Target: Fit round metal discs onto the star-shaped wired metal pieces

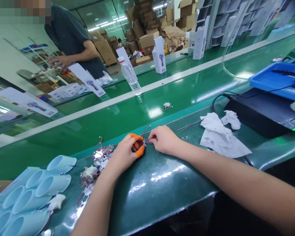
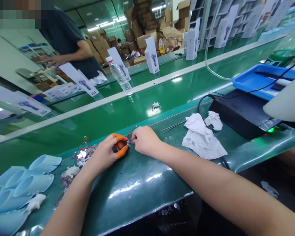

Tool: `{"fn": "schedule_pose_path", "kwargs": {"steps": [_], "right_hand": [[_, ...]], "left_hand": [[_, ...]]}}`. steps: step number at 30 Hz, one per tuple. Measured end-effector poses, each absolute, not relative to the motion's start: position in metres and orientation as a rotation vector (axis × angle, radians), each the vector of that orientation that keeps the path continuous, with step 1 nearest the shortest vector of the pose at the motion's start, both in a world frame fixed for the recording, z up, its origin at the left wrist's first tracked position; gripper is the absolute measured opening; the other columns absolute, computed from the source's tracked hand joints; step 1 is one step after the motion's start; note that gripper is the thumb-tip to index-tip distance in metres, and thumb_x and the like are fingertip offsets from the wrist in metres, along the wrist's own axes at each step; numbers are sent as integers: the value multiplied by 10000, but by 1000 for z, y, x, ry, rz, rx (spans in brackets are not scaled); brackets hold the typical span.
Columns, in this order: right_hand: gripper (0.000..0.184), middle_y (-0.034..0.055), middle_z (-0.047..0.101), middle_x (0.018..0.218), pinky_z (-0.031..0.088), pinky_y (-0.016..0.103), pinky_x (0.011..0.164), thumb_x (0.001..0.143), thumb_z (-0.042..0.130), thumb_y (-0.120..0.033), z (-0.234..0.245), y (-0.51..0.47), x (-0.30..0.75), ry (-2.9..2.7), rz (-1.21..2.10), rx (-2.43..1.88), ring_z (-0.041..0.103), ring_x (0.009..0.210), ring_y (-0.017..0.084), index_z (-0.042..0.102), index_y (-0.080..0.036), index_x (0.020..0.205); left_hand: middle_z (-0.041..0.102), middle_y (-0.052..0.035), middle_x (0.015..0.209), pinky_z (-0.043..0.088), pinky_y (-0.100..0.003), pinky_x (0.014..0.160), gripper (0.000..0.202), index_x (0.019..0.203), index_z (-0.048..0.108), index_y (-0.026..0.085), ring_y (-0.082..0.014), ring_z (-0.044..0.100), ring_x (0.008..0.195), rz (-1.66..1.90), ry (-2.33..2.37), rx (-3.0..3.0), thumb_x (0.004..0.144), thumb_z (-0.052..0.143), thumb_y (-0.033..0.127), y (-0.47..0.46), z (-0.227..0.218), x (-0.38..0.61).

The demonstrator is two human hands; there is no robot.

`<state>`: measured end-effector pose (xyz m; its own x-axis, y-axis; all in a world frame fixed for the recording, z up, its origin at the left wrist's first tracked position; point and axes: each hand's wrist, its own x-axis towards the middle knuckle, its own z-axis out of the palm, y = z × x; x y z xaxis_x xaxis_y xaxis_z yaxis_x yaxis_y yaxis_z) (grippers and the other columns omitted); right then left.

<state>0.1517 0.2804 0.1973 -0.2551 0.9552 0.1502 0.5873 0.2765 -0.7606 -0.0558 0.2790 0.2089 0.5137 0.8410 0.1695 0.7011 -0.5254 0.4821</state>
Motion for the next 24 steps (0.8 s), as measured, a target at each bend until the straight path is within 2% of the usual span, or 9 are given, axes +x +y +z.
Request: {"fn": "schedule_pose_path", "kwargs": {"steps": [5, 10, 14, 17, 21, 24], "right_hand": [[113, 21, 717, 602, 471, 231, 547, 773, 722, -87, 193, 282, 150, -1767, 1080, -1448, 668, 573, 156, 768, -180, 730], [140, 43, 742, 667, 495, 239, 585, 744, 727, -56, 195, 282, 152, -1792, 914, -1426, 693, 630, 171, 738, -177, 674], [136, 27, 686, 550, 510, 222, 493, 778, 683, -44, 196, 283, 151, -1542, 1285, -1442, 674, 506, 163, 713, -162, 716], [140, 19, 671, 531, 518, 217, 444, 775, 686, -29, 196, 285, 151, -1387, 1421, -1440, 670, 473, 166, 684, -158, 722], [140, 3, 664, 526, 513, 204, 429, 778, 714, -44, 192, 289, 151, -1368, 1374, -1389, 676, 478, 162, 672, -167, 727], [116, -5, 650, 519, 500, 193, 426, 790, 717, -58, 190, 293, 153, -1343, 1278, -1342, 670, 473, 153, 680, -163, 759]], "left_hand": [[622, -44, 905, 525, -325, 699, 265, 1084, 703, 200, -176, 614, 737, 566, 1324, 2304, 867, 674, 349, 279, 209, -59], [681, -100, 1083, 546, -374, 812, 394, 1145, 696, 199, -216, 666, 875, 582, 1351, 1935, 855, 704, 465, 280, 208, -67], [718, -125, 1132, 529, -400, 864, 515, 1171, 692, 189, -261, 676, 983, 605, 1372, 1673, 790, 768, 527, 280, 213, -66], [731, -129, 1116, 521, -408, 870, 575, 1146, 701, 170, -271, 672, 991, 625, 1382, 1551, 719, 827, 534, 280, 217, -62], [739, -110, 1012, 524, -368, 813, 581, 1101, 710, 149, -237, 669, 898, 705, 1383, 1459, 654, 892, 472, 280, 220, -60], [723, -82, 967, 514, -281, 731, 525, 1081, 726, 145, -182, 644, 834, 872, 1309, 1336, 655, 909, 391, 279, 225, -61]]}}
